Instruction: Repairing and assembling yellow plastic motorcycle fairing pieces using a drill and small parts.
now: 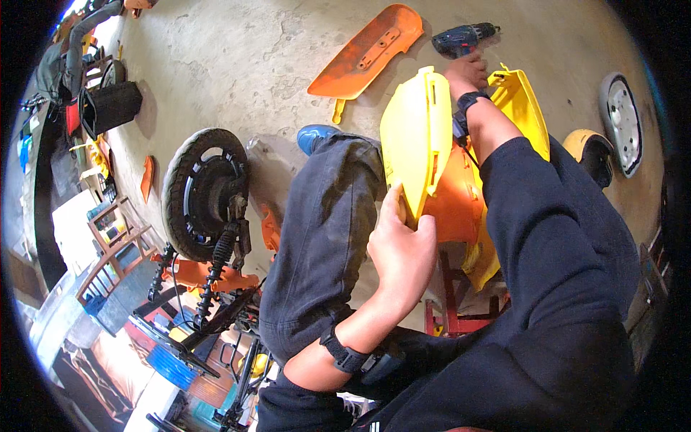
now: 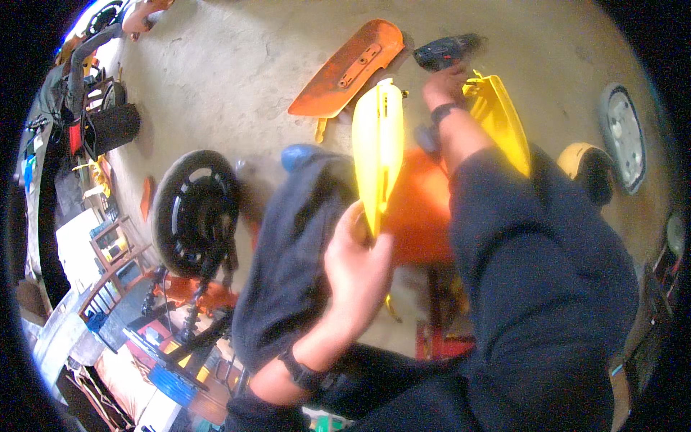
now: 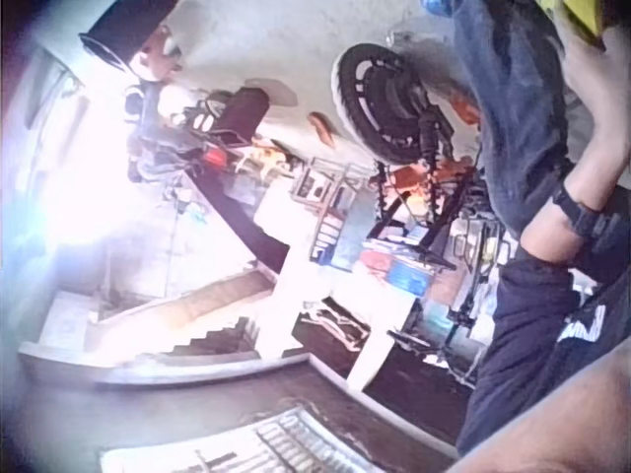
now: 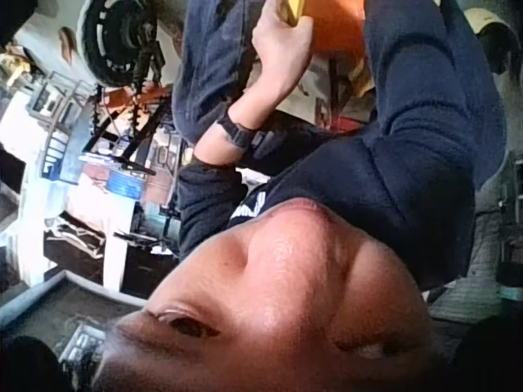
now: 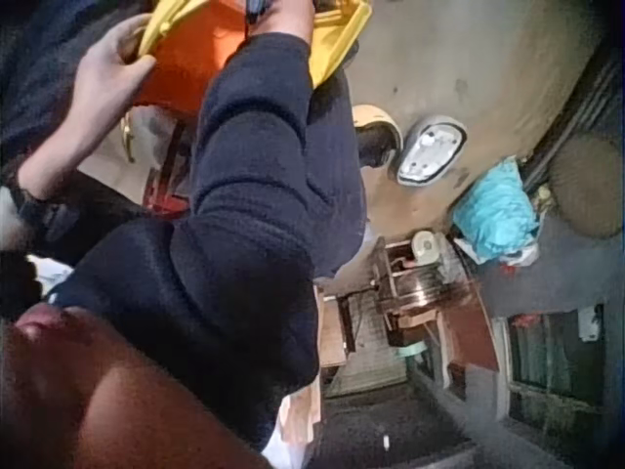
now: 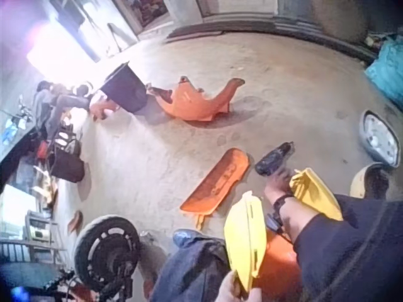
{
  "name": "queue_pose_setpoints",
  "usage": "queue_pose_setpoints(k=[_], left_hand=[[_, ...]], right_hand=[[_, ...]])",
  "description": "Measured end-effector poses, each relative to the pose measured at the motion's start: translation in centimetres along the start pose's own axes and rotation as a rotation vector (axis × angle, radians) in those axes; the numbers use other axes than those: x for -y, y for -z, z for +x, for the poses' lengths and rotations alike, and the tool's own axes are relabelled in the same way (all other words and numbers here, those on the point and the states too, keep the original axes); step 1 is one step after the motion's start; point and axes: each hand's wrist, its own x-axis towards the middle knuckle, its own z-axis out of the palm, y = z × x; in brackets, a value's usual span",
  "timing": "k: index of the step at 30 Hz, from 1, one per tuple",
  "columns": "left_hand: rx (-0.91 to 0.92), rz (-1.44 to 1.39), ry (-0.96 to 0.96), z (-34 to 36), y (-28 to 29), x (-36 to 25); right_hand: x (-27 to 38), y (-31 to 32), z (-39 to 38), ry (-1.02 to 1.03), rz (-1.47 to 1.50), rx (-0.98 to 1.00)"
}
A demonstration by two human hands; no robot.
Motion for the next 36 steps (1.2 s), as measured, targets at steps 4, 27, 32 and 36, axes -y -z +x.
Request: queue_pose_setpoints(k=[4, 27, 32, 36], left_hand=[[-0.027, 0.072, 0.000, -0.1, 0.2, -0.2], [-0.001, -0.089, -0.058, 1.9, 1.8, 2.4], [0.029, -0.047, -0.019, 2.2, 0.8, 1.1], [0.012, -0.100, 0.006, 2.2, 1.9, 2.1]], right_hand=[[0.4, 3.0, -2.2, 0.105, -0.010, 0.104], [-7.7, 18.2, -19.3, 0.075, 1.480, 1.047], [-9.2, 15.8, -13.0, 0.158, 1.006, 1.163], [-8.6, 15.5, -15.0, -0.041, 1.045, 1.299]])
